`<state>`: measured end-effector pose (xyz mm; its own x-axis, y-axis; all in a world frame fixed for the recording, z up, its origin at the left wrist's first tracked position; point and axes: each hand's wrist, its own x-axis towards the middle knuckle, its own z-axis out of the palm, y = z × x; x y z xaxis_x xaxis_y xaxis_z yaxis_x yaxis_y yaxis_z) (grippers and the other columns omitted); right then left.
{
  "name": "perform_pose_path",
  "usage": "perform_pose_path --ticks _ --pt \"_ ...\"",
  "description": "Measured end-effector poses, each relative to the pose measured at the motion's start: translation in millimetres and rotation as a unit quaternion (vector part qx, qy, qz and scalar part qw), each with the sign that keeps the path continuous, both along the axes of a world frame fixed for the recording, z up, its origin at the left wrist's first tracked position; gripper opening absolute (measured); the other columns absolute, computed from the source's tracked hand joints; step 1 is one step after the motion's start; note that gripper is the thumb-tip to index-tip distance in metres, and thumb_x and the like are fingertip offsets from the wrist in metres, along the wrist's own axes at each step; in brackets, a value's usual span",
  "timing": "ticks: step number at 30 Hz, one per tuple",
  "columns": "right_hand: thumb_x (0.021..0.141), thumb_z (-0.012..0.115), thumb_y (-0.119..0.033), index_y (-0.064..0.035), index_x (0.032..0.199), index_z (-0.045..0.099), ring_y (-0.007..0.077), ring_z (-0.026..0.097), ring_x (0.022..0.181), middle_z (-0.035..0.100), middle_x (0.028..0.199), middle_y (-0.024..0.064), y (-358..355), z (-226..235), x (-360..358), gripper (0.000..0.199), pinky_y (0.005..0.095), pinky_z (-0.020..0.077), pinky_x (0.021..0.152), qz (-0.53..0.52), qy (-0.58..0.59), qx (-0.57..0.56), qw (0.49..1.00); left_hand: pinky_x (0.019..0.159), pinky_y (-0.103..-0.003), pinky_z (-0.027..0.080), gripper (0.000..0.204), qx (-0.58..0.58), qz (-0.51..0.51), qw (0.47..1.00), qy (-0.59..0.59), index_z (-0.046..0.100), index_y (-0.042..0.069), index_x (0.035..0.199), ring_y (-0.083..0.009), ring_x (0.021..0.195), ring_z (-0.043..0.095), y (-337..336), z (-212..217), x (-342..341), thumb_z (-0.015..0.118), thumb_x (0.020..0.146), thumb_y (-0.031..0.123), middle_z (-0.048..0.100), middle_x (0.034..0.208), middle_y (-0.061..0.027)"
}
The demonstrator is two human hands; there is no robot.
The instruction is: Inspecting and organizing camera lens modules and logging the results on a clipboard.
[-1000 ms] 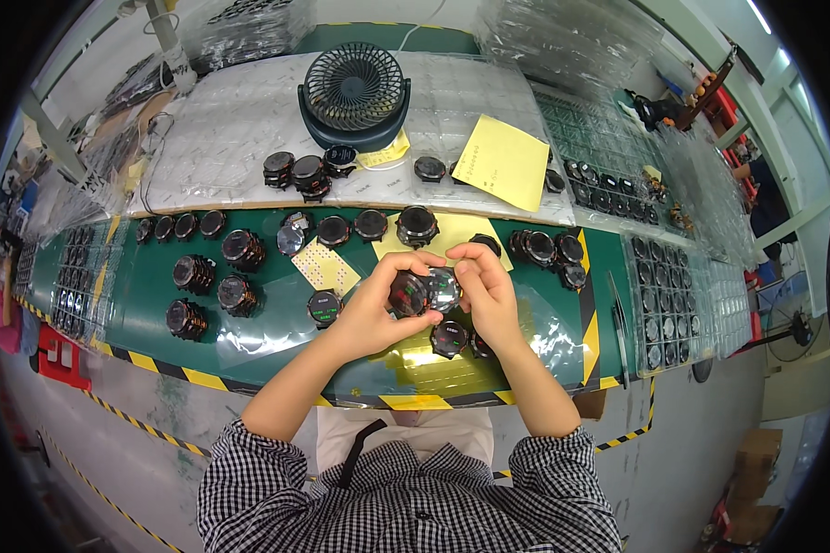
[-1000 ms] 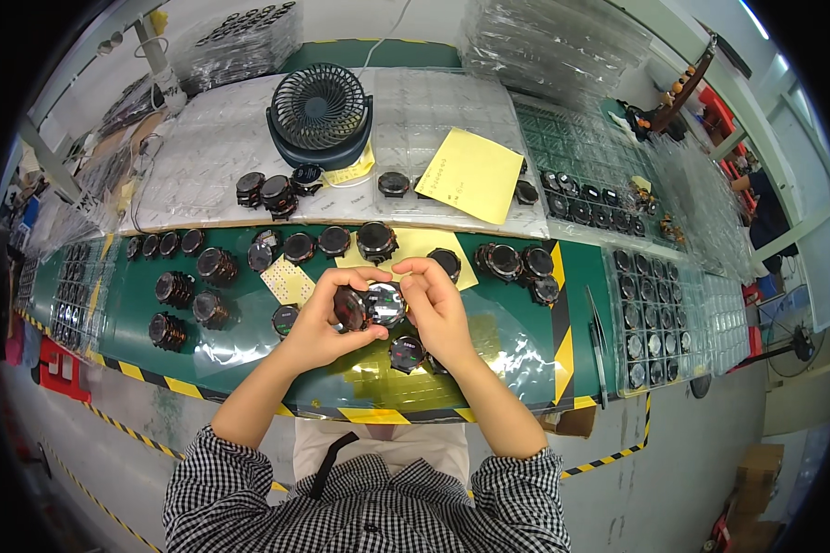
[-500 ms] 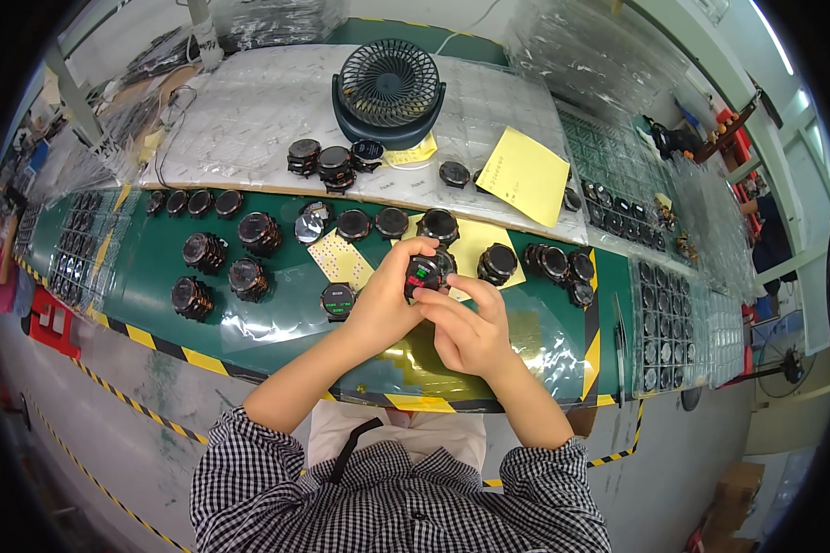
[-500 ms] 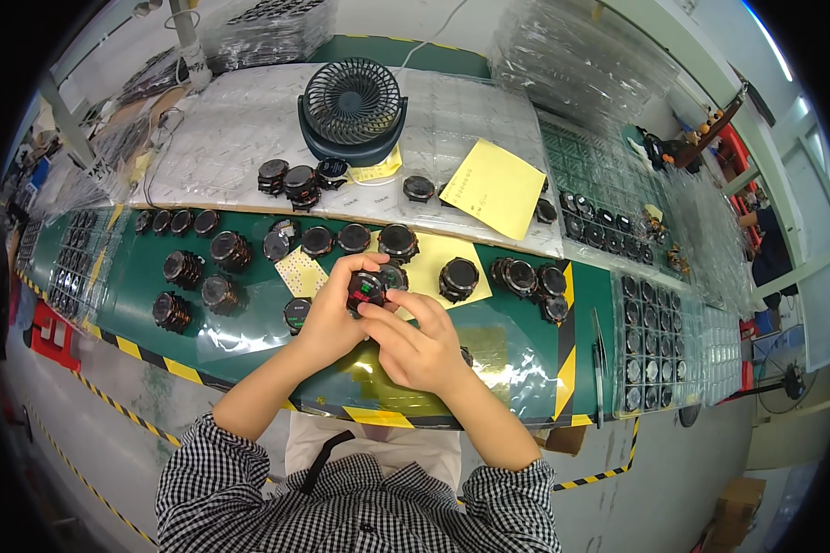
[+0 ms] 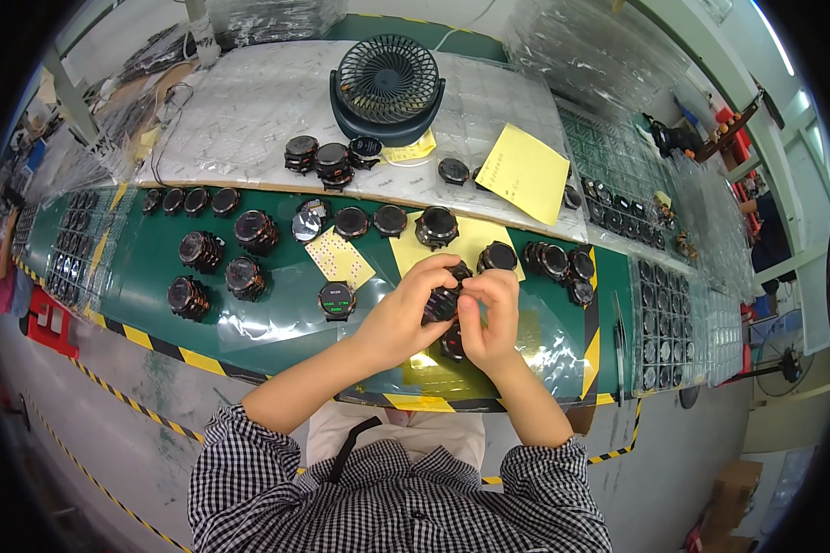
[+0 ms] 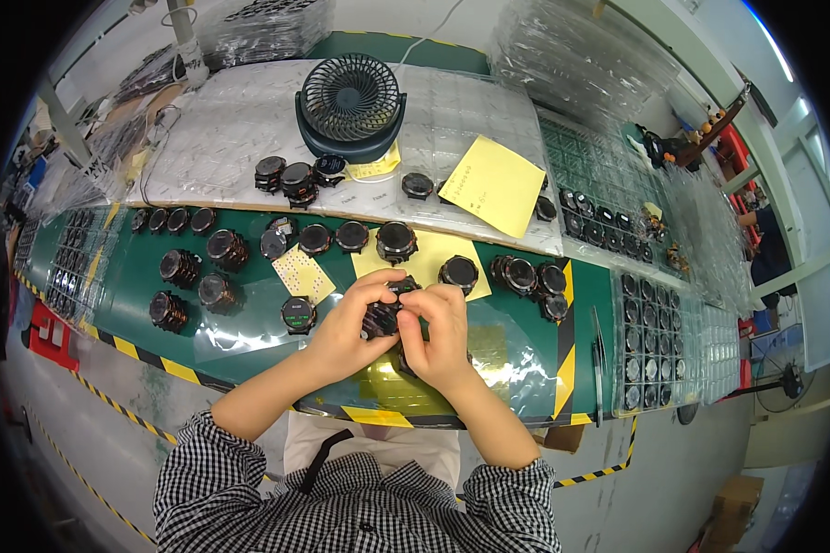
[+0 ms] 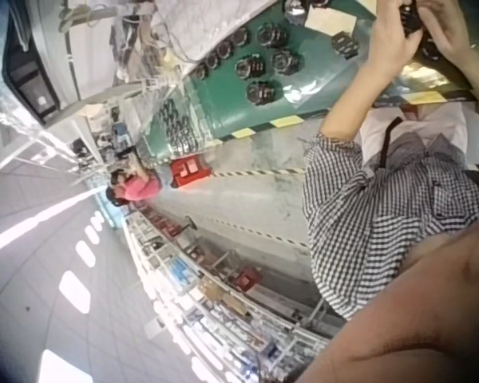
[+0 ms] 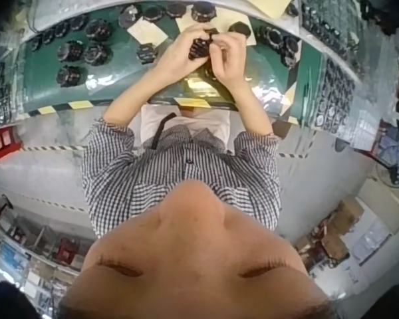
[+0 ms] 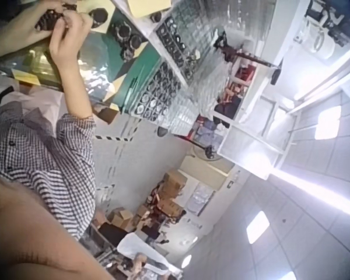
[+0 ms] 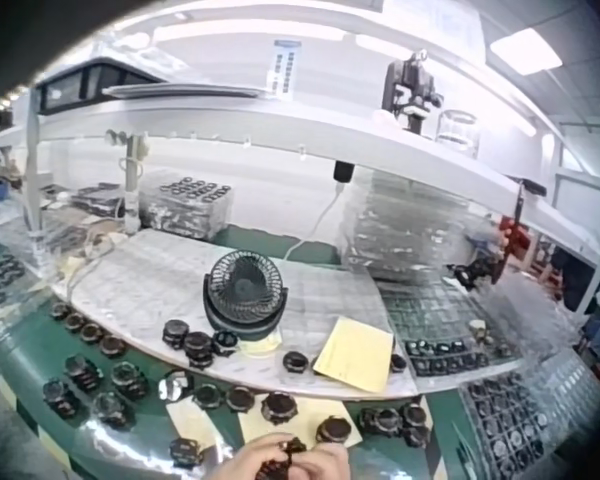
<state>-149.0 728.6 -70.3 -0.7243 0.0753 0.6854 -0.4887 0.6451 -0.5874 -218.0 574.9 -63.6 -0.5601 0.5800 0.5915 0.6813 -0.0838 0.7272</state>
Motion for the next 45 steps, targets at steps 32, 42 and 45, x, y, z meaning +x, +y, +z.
perform_pose_path --ticks 32,42,45 --pt "0.104 0.027 -0.045 -0.0083 0.138 0.042 0.0269 0.055 0.114 0.056 0.126 0.0129 6 3 -10 0.052 0.0399 0.0438 0.094 0.277 -0.270 -0.709 0.589 0.095 -0.036 0.047 0.053 0.039 -0.015 0.979 -0.198 0.043 0.006 0.116 -0.0292 0.122 0.052 1 -3 -8 0.077 0.075 0.001 0.045 0.137 -0.0195" --pt "0.103 0.029 -0.050 -0.0103 0.139 0.041 0.0216 0.056 0.086 0.061 0.117 0.0132 8 -4 -12 0.055 0.0339 0.0460 0.079 0.292 -0.275 -0.720 0.566 0.089 -0.031 0.046 0.036 0.093 0.045 0.957 -0.270 0.048 0.006 0.100 -0.0194 0.110 0.055 -3 -7 -23 0.076 0.077 0.005 0.052 0.127 -0.0148" --pt "0.103 0.030 -0.048 -0.0102 0.139 0.041 0.0213 0.055 0.086 0.061 0.116 0.0127 7 -5 -12 0.053 0.0332 0.0449 0.078 0.301 -0.281 -0.719 0.560 0.089 -0.034 0.046 0.030 0.055 0.090 0.981 -0.162 0.051 0.005 0.095 -0.0246 0.108 0.057 -3 -4 -24 0.074 0.075 0.006 0.055 0.121 -0.0149"
